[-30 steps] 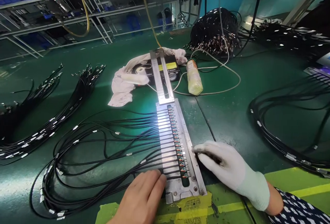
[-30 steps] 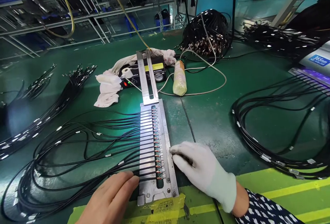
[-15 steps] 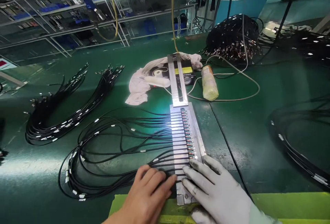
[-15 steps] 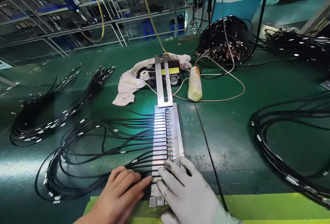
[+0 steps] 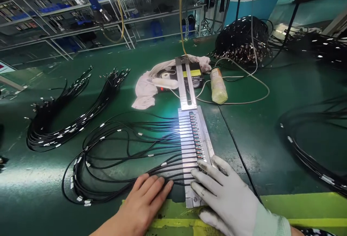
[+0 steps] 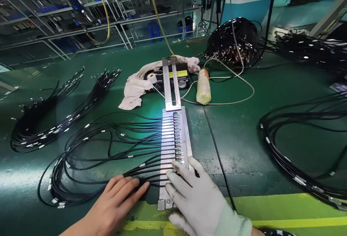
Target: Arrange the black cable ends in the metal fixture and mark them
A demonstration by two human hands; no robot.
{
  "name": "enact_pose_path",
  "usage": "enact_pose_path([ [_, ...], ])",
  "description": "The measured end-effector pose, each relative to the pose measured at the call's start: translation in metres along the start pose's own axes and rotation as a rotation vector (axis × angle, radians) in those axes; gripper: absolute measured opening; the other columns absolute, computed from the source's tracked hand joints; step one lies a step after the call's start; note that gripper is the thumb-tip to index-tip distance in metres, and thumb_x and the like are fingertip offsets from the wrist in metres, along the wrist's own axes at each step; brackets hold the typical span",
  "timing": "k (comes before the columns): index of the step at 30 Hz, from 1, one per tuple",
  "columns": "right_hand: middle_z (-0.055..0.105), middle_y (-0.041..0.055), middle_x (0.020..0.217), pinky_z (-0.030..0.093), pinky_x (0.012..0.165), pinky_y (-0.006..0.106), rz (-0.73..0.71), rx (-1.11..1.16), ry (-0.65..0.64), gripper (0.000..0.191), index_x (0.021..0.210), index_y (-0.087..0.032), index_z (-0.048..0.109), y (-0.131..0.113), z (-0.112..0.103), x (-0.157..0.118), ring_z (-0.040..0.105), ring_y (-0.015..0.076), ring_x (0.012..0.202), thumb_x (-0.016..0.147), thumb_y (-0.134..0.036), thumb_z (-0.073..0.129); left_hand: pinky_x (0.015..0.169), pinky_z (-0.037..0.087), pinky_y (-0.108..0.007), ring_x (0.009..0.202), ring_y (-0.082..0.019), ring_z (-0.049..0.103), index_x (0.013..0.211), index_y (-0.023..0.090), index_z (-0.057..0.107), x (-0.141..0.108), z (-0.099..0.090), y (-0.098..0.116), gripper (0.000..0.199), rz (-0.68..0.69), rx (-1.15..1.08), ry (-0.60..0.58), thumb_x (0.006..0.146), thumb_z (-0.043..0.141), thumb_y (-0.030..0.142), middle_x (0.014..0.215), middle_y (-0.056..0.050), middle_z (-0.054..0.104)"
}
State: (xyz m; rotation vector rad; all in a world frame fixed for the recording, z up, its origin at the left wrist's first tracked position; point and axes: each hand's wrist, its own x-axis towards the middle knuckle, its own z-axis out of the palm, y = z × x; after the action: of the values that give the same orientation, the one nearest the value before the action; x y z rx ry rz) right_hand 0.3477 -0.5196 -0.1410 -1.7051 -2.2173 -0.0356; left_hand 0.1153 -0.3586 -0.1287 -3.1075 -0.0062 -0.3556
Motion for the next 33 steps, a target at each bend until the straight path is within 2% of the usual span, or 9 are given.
enact_pose_path([
  [3,0.054,0.0026,0.132,-0.007,0.115,0.052,-0.018,0.041,-0.005,0.043,0.116,-0.019,0.061,0.002,-0.008,0.004,0.038,0.0305,0.127,0.09,-0.052,0.053,0.099,0.024,-0.042,0.101,-0.023,0.05,0.125,0.012,0.059,-0.005,0.009,0.007,0.043,-0.065,-0.003,0.11,0.099,0.028,0.026,0.106,-0.01,0.062],
  [6,0.049,0.0021,0.137,0.0,0.116,0.049,0.037,0.137,0.062,0.034,0.12,-0.021,0.058,0.01,-0.02,0.002,0.037,0.0265,0.129,0.092,-0.039,0.053,0.1,0.023,-0.044,0.099,-0.023,0.051,0.112,0.015,0.066,0.009,0.005,0.017,0.036,-0.118,0.0,0.179,0.099,0.034,0.026,0.103,-0.009,0.064],
  [8,0.043,0.0029,0.141,0.011,0.116,0.046,0.171,0.203,0.19,0.035,0.128,-0.022,0.052,0.02,-0.023,-0.004,0.035,0.0232,0.132,0.093,-0.029,0.05,0.099,0.024,-0.044,0.1,-0.024,0.05,0.113,0.016,0.065,0.025,-0.003,0.024,0.034,-0.109,-0.035,0.157,0.098,0.036,0.021,0.106,-0.01,0.063],
  [10,0.042,0.0026,0.141,0.025,0.112,0.043,0.379,0.275,0.293,0.035,0.13,-0.025,0.049,0.032,-0.02,-0.012,0.036,0.0207,0.131,0.095,-0.028,0.047,0.095,0.028,-0.041,0.099,-0.023,0.049,0.122,0.013,0.06,0.043,-0.007,0.029,0.038,-0.041,-0.112,0.079,0.097,0.032,0.015,0.107,-0.01,0.061],
  [12,0.045,-0.0005,0.137,0.035,0.106,0.039,0.57,0.402,0.31,0.028,0.124,-0.03,0.053,0.044,-0.013,-0.02,0.041,0.0182,0.127,0.097,-0.031,0.045,0.087,0.032,-0.039,0.094,-0.022,0.048,0.128,0.01,0.054,0.056,-0.006,0.033,0.041,0.028,-0.198,-0.018,0.096,0.03,0.013,0.105,-0.01,0.059],
  [14,0.048,-0.0034,0.132,0.039,0.104,0.037,0.667,0.529,0.308,0.023,0.118,-0.033,0.056,0.052,-0.006,-0.024,0.046,0.0161,0.122,0.098,-0.032,0.044,0.078,0.035,-0.038,0.087,-0.022,0.047,0.13,0.007,0.051,0.063,0.001,0.034,0.041,0.063,-0.255,-0.063,0.095,0.03,0.012,0.1,-0.011,0.057],
  [21,0.052,-0.0049,0.126,0.04,0.102,0.037,0.671,0.604,0.314,0.02,0.11,-0.034,0.059,0.055,-0.006,-0.019,0.048,0.016,0.118,0.094,-0.027,0.049,0.069,0.044,-0.038,0.081,-0.023,0.048,0.135,0.008,0.044,0.072,0.018,0.034,0.043,0.04,-0.349,-0.157,0.093,0.034,0.012,0.095,-0.012,0.055],
  [29,0.053,-0.0022,0.123,0.041,0.1,0.037,0.664,0.6,0.29,0.019,0.108,-0.03,0.06,0.052,-0.01,-0.019,0.05,0.0171,0.115,0.095,-0.025,0.049,0.068,0.045,-0.029,0.079,-0.019,0.05,0.119,0.01,0.056,0.08,0.006,0.03,0.032,-0.025,-0.41,-0.09,0.094,0.036,0.009,0.091,-0.01,0.057],
  [33,0.055,-0.0015,0.121,0.041,0.098,0.036,0.669,0.587,0.295,0.018,0.107,-0.029,0.061,0.052,-0.012,-0.017,0.051,0.0171,0.114,0.095,-0.024,0.049,0.065,0.043,-0.029,0.075,-0.018,0.048,0.123,0.009,0.056,0.077,0.013,0.026,0.037,0.091,-0.332,-0.044,0.098,0.029,0.017,0.087,-0.01,0.054],
])
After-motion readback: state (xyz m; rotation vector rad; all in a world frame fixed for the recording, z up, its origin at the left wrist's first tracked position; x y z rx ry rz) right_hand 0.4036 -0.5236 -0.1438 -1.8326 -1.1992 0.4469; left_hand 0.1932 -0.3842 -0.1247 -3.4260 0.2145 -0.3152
